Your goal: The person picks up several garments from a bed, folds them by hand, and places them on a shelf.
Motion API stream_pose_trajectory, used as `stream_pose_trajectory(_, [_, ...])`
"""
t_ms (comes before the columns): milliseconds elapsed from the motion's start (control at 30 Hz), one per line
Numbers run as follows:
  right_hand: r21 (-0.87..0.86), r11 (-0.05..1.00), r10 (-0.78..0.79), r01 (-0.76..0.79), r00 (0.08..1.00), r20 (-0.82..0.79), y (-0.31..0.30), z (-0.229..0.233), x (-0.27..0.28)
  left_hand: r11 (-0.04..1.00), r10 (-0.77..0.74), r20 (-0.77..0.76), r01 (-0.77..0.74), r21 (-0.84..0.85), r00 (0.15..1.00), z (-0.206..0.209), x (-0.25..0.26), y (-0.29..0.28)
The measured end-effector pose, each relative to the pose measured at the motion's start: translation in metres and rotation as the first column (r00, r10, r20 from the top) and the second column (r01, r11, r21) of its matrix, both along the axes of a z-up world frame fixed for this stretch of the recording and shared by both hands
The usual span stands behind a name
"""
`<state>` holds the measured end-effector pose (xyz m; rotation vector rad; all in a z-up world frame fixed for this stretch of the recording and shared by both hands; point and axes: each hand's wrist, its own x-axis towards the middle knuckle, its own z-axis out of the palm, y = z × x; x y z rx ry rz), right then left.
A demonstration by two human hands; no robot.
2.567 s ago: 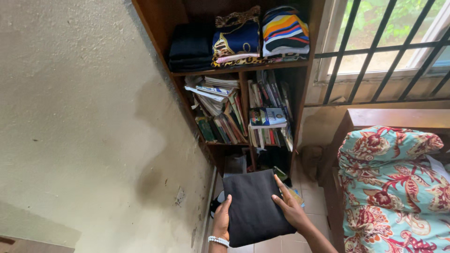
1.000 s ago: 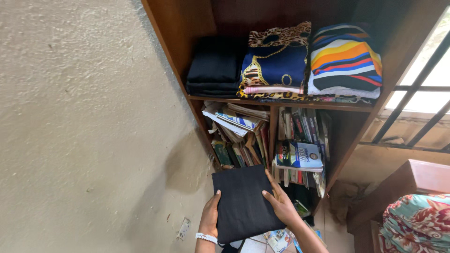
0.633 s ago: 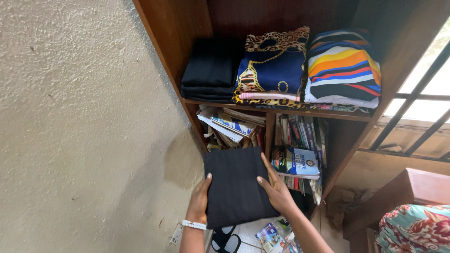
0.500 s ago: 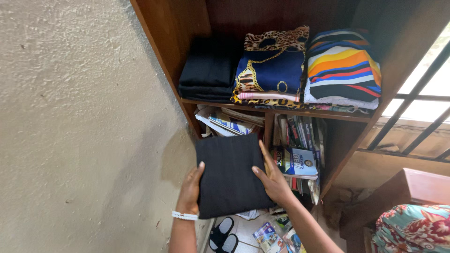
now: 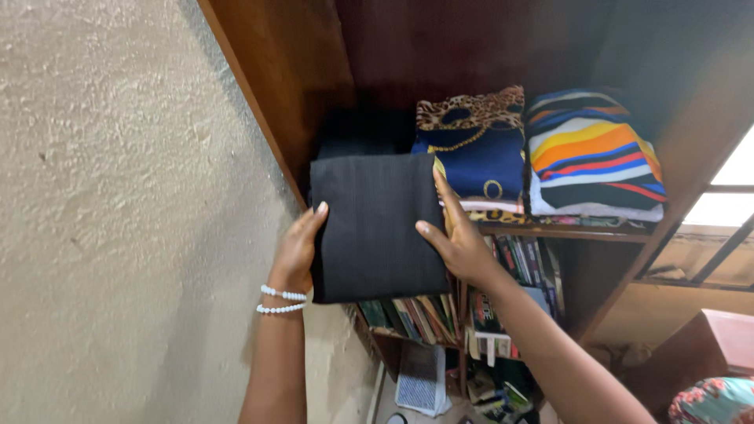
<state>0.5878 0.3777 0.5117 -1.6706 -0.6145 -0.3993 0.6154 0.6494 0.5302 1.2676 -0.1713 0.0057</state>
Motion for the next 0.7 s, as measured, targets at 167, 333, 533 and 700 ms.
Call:
stream_pose_trajectory(167, [0.022,0.998,-0.066,0.064,0.996,0.059,0.020,0.043,0.058,0.995,-0.085,0.106,0.079,0.055,0.991,0.046,0.076,0.017])
stream_pose_trajectory(333, [0.180,0.981,-0.076,0.073,0.997,0.011,0.037,0.067,0.130,0.984,-0.087,0.219,0.049,0.171,0.972,0.075,0.172,0.026])
stream_pose_trajectory(533, [0.067,0.922,-0.385,0.383,0.923,0.025,0.039,0.050,0.239,0.747,0.196,0.657,-0.545,0.381,0.728,0.073,0.295,0.014])
stream_pose_trajectory(700, [-0.275,0.806,-0.495,0.524,0.852,0.172,0.043,0.014,0.292,0.414,0.174,0.739,-0.730,0.545,0.650,0.036,0.341,-0.003])
